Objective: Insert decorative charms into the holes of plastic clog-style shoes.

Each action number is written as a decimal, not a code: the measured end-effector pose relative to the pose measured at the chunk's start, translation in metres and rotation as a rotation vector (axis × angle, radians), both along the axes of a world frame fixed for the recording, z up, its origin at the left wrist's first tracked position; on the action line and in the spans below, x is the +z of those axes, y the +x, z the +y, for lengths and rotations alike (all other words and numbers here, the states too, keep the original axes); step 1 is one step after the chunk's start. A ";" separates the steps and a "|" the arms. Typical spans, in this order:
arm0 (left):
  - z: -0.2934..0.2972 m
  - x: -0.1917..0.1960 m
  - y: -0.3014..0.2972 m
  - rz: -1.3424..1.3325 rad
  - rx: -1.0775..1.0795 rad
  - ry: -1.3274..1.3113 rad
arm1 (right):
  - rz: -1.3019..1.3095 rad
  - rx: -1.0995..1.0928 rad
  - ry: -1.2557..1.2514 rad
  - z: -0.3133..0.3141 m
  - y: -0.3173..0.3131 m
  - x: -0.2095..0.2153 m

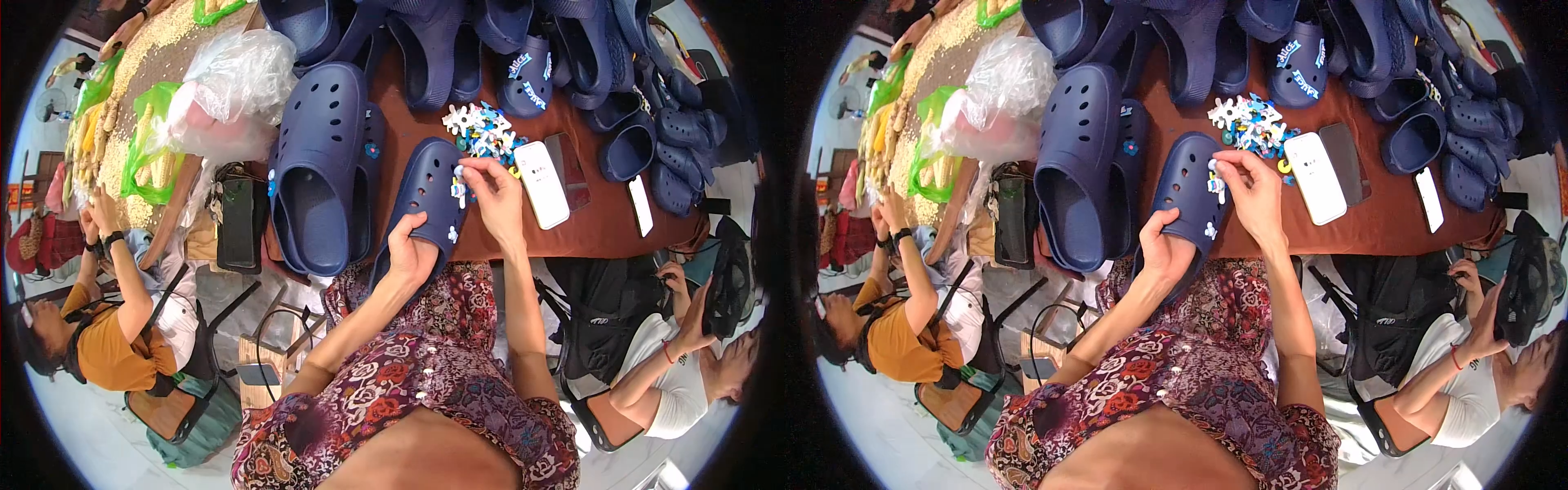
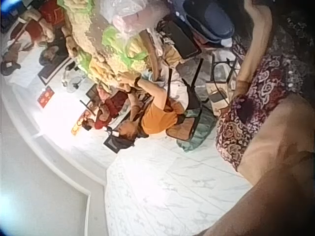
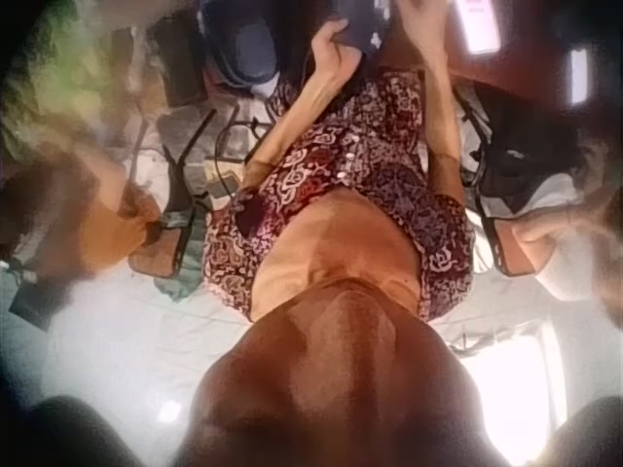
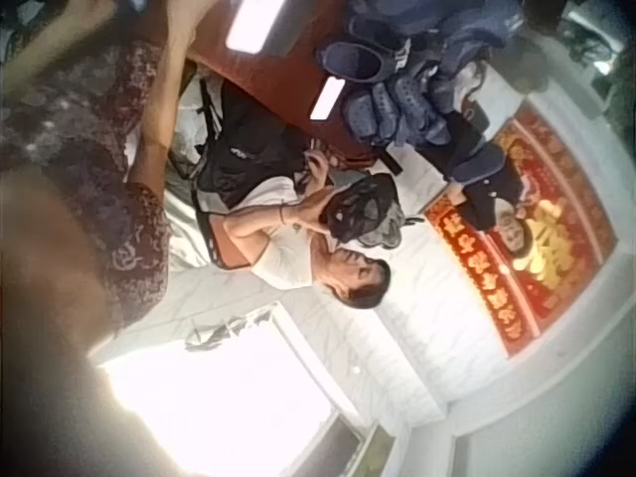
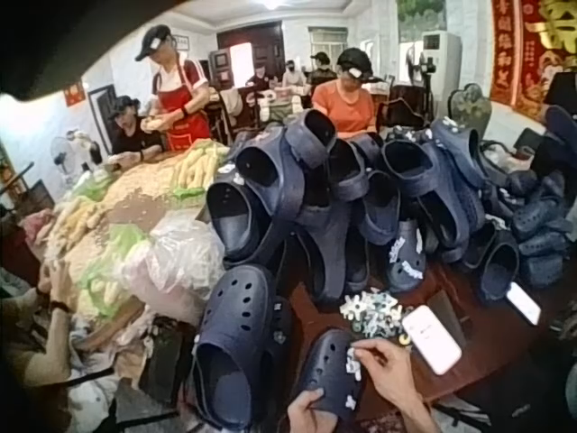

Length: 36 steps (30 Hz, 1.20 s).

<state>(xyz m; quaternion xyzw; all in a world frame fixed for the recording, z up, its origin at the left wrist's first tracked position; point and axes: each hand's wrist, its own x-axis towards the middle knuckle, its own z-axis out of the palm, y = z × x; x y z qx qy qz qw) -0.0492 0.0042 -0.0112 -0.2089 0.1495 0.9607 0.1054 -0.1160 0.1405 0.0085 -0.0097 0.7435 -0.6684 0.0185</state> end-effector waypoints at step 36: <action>0.002 -0.011 0.025 0.068 -0.158 -0.331 | -0.013 0.117 -0.079 0.023 -0.007 -0.018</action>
